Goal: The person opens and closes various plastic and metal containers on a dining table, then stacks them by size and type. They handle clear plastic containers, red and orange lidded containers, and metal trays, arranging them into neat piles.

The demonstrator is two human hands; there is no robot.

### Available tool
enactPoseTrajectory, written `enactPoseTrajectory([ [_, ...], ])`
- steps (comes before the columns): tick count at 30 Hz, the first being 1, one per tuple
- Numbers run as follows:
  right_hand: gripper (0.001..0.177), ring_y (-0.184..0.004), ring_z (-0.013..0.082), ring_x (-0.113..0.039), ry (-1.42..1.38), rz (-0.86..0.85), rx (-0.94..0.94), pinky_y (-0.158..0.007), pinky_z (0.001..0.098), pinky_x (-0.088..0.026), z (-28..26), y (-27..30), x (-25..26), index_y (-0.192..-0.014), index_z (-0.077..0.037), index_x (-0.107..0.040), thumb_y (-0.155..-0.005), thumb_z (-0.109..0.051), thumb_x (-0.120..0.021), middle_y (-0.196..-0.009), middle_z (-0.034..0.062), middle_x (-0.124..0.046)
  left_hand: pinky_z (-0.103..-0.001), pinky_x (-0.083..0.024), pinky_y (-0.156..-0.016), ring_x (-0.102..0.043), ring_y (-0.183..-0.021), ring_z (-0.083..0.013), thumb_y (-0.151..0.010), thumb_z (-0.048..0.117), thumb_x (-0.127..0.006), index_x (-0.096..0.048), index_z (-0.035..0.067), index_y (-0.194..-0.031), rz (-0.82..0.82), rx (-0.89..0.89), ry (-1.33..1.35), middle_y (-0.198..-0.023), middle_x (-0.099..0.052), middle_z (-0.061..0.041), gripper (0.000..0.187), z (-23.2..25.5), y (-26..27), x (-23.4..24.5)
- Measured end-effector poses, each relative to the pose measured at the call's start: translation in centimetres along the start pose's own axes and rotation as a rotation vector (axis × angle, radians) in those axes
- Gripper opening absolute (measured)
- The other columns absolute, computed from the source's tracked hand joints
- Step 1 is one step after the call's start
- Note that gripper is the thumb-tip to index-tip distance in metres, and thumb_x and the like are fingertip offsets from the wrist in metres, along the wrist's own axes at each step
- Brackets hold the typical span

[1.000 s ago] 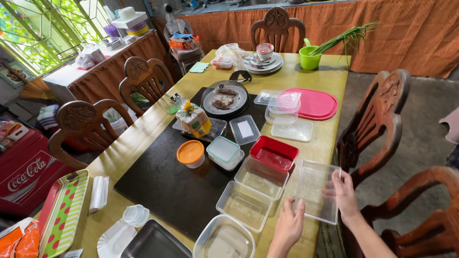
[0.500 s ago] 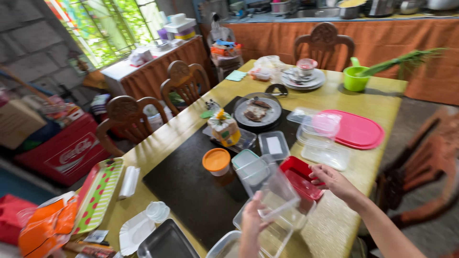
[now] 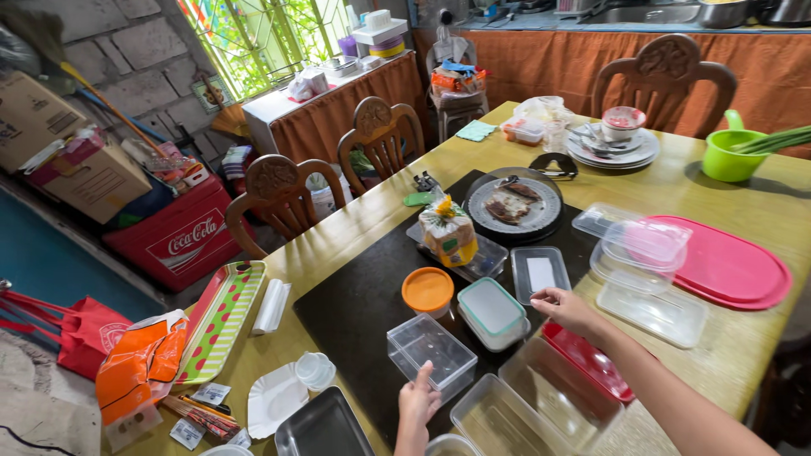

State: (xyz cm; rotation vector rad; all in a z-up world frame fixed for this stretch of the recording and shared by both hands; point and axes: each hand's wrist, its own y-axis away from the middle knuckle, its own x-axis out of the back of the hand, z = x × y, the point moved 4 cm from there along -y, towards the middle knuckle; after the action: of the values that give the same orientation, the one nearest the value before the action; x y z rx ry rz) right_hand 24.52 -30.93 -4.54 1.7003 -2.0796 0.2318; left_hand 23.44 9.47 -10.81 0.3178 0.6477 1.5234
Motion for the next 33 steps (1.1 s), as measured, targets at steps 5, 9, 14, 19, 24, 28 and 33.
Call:
enactPoseTrajectory([
  [5, 0.04, -0.087, 0.0165, -0.065, 0.065, -0.002, -0.084, -0.078, 0.0338, -0.055, 2.4, -5.1, -2.0, -0.121, -0.006, -0.073, -0.094, -0.034, -0.067, -0.098, 0.0086, -0.075, -0.028, -0.046, -0.062, -0.052, -0.065, -0.0119, -0.086, 0.053, -0.073, -0.07, -0.001, -0.107, 0.016, 0.009, -0.219, -0.072, -0.054, 0.001, 0.059, -0.5, -0.8, 0.1],
  [9, 0.059, -0.098, 0.0222, -0.069, 0.118, -0.013, -0.198, -0.089, 0.0366, -0.054, 2.4, -5.8, -3.8, -0.124, -0.005, -0.072, -0.095, -0.054, -0.057, -0.107, 0.0132, -0.078, -0.035, -0.051, -0.078, -0.059, -0.088, -0.0233, -0.089, 0.047, -0.069, -0.067, -0.006, -0.122, 0.2, -0.21, -0.551, -0.101, -0.062, -0.013, 0.062, 0.3, -0.7, 1.0],
  [14, 0.094, -0.135, 0.0309, -0.053, 0.098, -0.106, -0.316, -0.113, 0.0427, -0.04, 0.3, -4.8, -5.5, -0.146, -0.004, -0.054, -0.088, -0.079, -0.05, -0.144, 0.0193, -0.058, -0.041, -0.045, -0.105, -0.055, -0.125, -0.0305, -0.09, 0.038, -0.066, -0.054, 0.002, -0.139, 0.448, -0.703, -0.703, -0.137, -0.052, -0.017, 0.062, 4.3, 2.0, -3.1],
  [19, 0.104, -0.142, 0.0305, -0.052, -0.001, -0.131, -0.311, -0.118, 0.0429, -0.038, -0.9, -4.2, -6.6, -0.15, -0.006, -0.051, -0.078, -0.081, -0.054, -0.151, 0.0193, -0.056, -0.039, -0.034, -0.119, -0.044, -0.145, -0.0257, -0.096, 0.052, -0.053, -0.035, 0.007, -0.154, -0.12, -0.201, -0.102, -0.158, -0.043, -0.013, 0.076, 4.5, 0.9, -12.6],
  [24, 0.102, -0.137, 0.0312, -0.054, 0.017, -0.107, -0.3, -0.115, 0.0429, -0.04, -1.1, -3.8, -6.7, -0.15, -0.003, -0.05, -0.082, -0.079, -0.059, -0.147, 0.0223, -0.056, -0.046, -0.015, -0.129, -0.018, -0.16, -0.0269, -0.098, 0.074, -0.031, -0.003, 0.014, -0.165, -0.24, 0.168, 0.026, -0.173, -0.013, -0.01, 0.093, 4.6, 0.7, -16.9],
  [28, 0.086, -0.113, 0.0278, -0.072, 0.01, -0.059, -0.216, -0.098, 0.0393, -0.054, -3.5, -2.5, -6.3, -0.14, -0.004, -0.061, -0.081, -0.067, -0.066, -0.124, 0.0194, -0.074, -0.048, -0.017, -0.127, -0.018, -0.158, -0.027, -0.095, 0.076, -0.025, -0.014, 0.02, -0.165, -0.24, 0.164, -0.071, -0.17, -0.017, -0.008, 0.09, 6.0, 2.6, -17.6],
  [33, 0.07, -0.1, 0.0226, -0.073, -0.054, -0.031, -0.039, -0.086, 0.0363, -0.058, -9.0, 0.1, -5.9, -0.132, -0.007, -0.068, -0.083, -0.056, -0.067, -0.111, 0.0128, -0.079, -0.041, -0.032, -0.121, -0.039, -0.147, -0.0254, -0.096, 0.066, -0.032, -0.033, 0.021, -0.159, -0.124, -0.102, -0.016, -0.156, -0.035, -0.008, 0.078, 7.9, 5.6, -15.6],
])
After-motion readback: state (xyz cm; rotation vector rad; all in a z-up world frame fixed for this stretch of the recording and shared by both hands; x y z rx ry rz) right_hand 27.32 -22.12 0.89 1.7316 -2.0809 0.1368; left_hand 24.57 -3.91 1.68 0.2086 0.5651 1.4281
